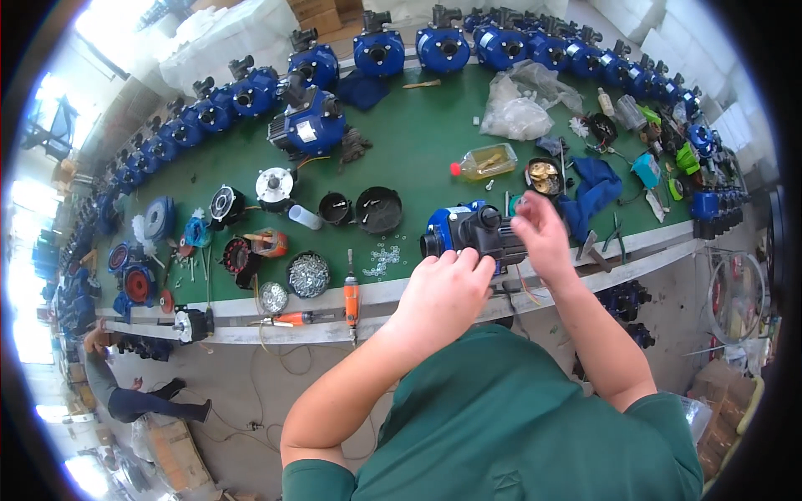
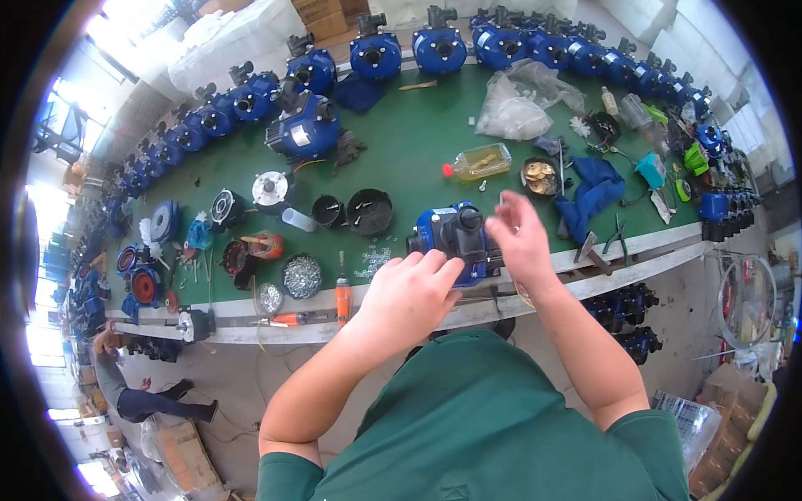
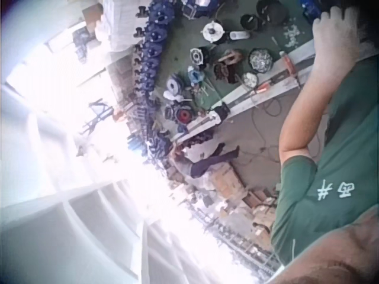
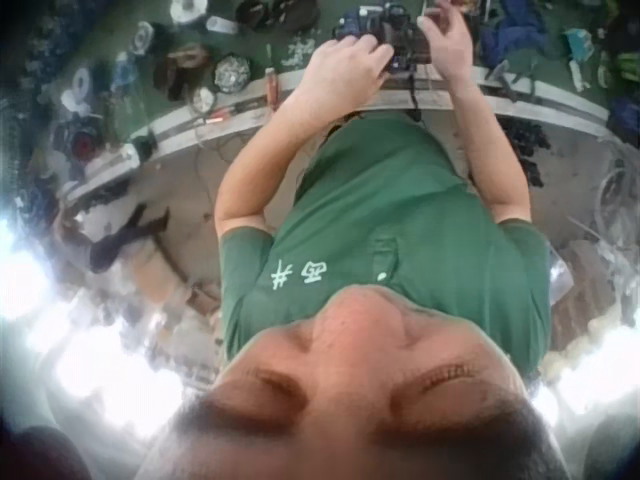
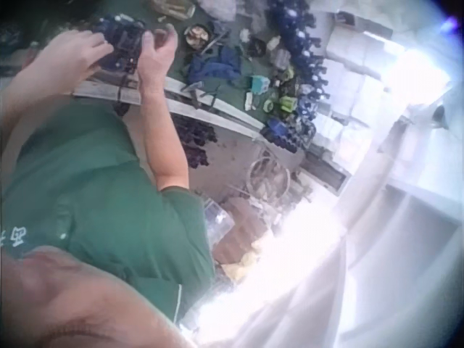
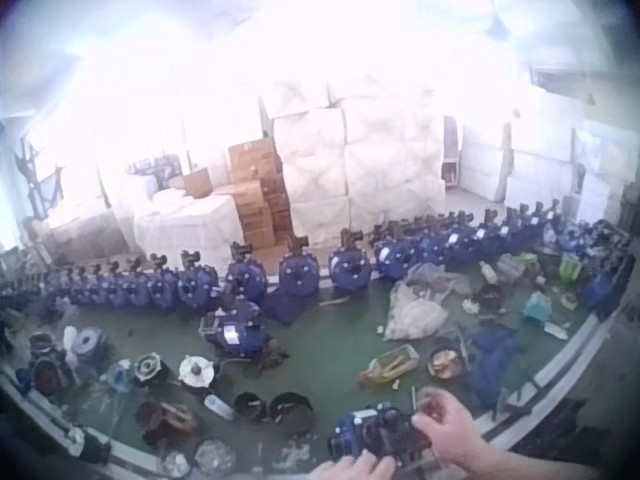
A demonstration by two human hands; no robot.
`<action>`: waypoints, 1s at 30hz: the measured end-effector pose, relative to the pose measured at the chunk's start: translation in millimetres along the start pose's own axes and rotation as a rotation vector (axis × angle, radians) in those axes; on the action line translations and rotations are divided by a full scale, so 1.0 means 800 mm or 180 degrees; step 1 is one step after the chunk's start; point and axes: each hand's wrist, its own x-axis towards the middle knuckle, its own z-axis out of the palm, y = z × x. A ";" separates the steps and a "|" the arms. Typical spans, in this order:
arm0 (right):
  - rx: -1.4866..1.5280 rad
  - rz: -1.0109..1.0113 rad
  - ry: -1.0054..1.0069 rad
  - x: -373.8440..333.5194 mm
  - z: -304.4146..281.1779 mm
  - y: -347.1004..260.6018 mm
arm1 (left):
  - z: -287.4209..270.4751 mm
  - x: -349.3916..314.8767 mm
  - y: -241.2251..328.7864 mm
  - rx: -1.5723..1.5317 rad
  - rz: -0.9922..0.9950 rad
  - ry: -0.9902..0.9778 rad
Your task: Assembling and wiring blue electric pump motors on a workshop workbench.
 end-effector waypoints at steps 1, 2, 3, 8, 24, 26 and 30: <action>0.0484 -0.0366 0.0083 0.003 0.010 -0.036 | 0.003 0.001 -0.006 -0.0032 -0.0058 -0.0120; 0.1285 -0.0397 0.0000 -0.006 0.022 -0.085 | 0.005 0.004 -0.012 -0.0190 -0.0110 -0.0197; 0.1717 -0.0545 -0.0349 -0.013 0.031 -0.119 | 0.009 0.010 -0.015 -0.0229 -0.0051 -0.0190; 0.4810 0.1505 -0.2639 -0.056 0.127 -0.173 | 0.086 0.034 -0.046 -0.2147 0.0318 0.0166; 0.4203 0.0672 -0.1331 0.014 0.067 -0.086 | 0.080 0.053 -0.003 -0.0313 0.0165 -0.1095; 0.4354 0.0758 -0.1531 -0.010 0.096 -0.104 | 0.177 0.050 -0.028 0.3305 0.0377 -0.0753; 0.5146 0.0926 -0.2416 -0.040 0.128 -0.120 | 0.092 0.075 0.011 0.0026 0.0208 0.0466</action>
